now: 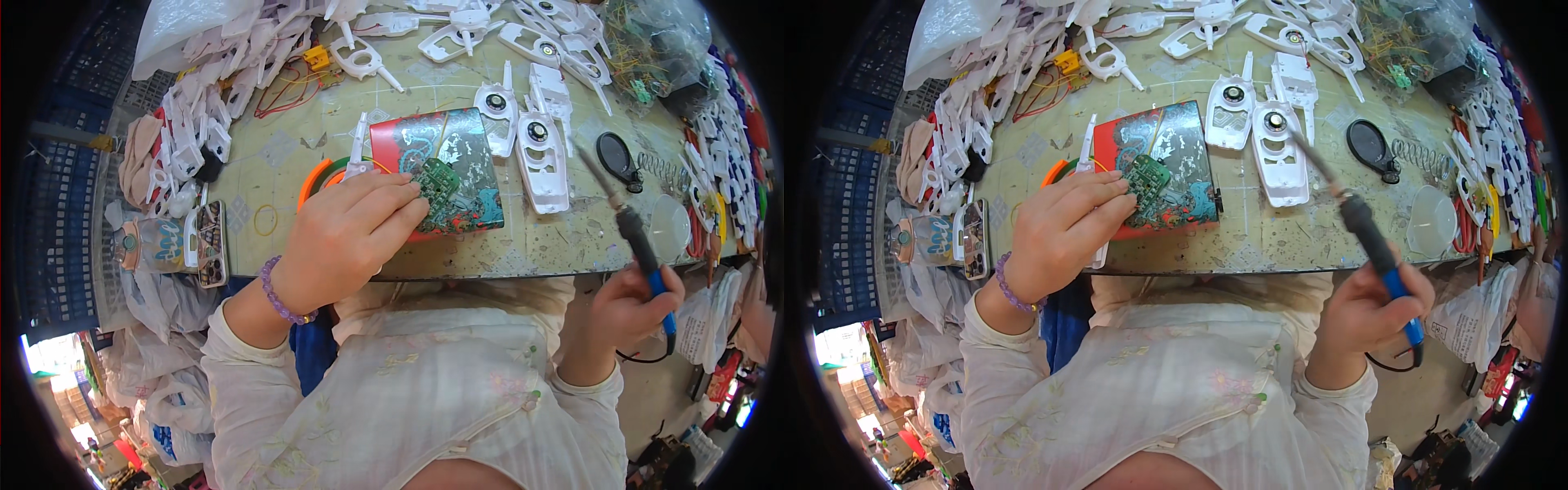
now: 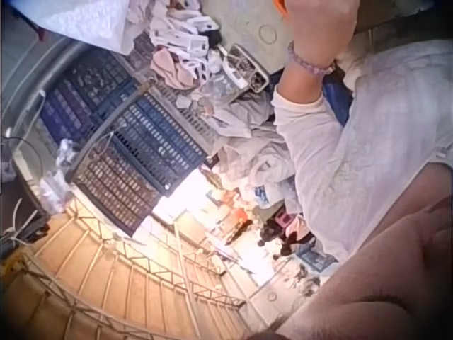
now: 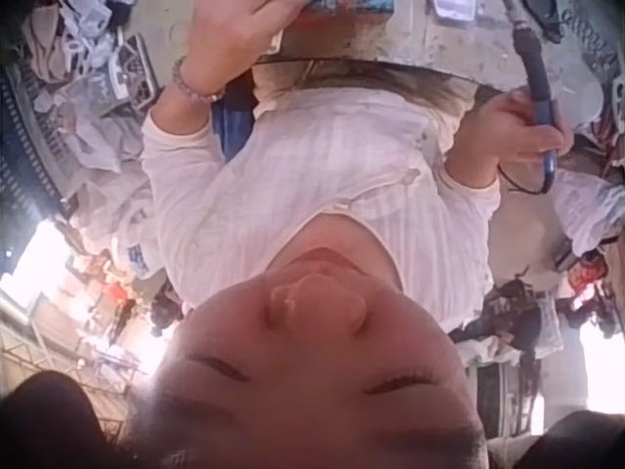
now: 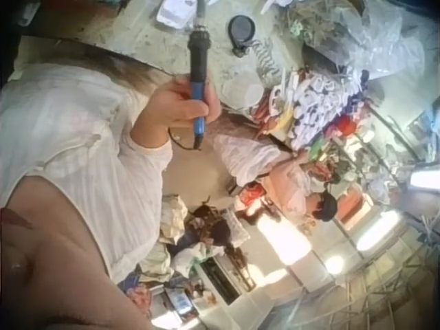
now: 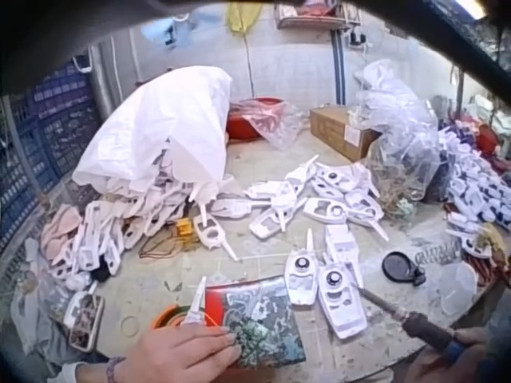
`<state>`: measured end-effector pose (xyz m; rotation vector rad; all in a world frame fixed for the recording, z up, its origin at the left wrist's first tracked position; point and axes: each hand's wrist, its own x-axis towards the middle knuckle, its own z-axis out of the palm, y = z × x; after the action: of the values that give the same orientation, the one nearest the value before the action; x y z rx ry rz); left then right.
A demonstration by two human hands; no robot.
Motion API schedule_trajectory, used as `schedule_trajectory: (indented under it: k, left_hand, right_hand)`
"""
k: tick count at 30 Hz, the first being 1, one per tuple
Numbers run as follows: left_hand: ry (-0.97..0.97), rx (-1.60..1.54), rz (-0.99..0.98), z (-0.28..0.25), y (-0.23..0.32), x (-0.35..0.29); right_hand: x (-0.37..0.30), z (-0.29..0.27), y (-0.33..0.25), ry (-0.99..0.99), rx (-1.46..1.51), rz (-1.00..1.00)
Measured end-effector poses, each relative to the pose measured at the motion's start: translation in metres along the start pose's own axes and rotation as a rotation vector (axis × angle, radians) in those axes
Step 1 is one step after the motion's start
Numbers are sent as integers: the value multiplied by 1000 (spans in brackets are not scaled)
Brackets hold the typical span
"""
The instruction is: Soldering electronic components and assembling plastic toy parts at a factory workbench.
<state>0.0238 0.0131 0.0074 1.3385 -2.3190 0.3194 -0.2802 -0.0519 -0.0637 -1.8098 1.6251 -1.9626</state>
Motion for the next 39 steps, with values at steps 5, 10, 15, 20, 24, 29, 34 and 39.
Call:
schedule_trajectory:
  k: [5, 10, 15, 20, 24, 29, 34, 39]
  left_hand:
    - [-24, 17, 9, 0, 2, 6]
    - [-51, 37, 1, -7, 4, 4]
    - [-48, 37, 1, -7, 4, 6]
    - [-44, -10, -6, -8, 9, 9]
    - [-54, -1, 16, -7, 5, 3]
    - [-81, 39, 43, -9, 6, 6]
    - [-46, -76, -31, -9, 8, 8]
    - [32, -108, -85, -11, 15, 14]
  right_hand:
    - [18, -16, 7, 130, 198, 198]
    - [34, -30, 20, 278, 301, 183]
    - [45, -40, 18, 383, 424, 267]
    - [39, -43, 18, 321, 306, 214]
    - [39, -40, 19, 300, 226, 192]
    - [42, -41, 17, 347, 329, 241]
    - [59, -45, 31, 473, 325, 61]
    - [121, -74, 30, 467, 185, 239]
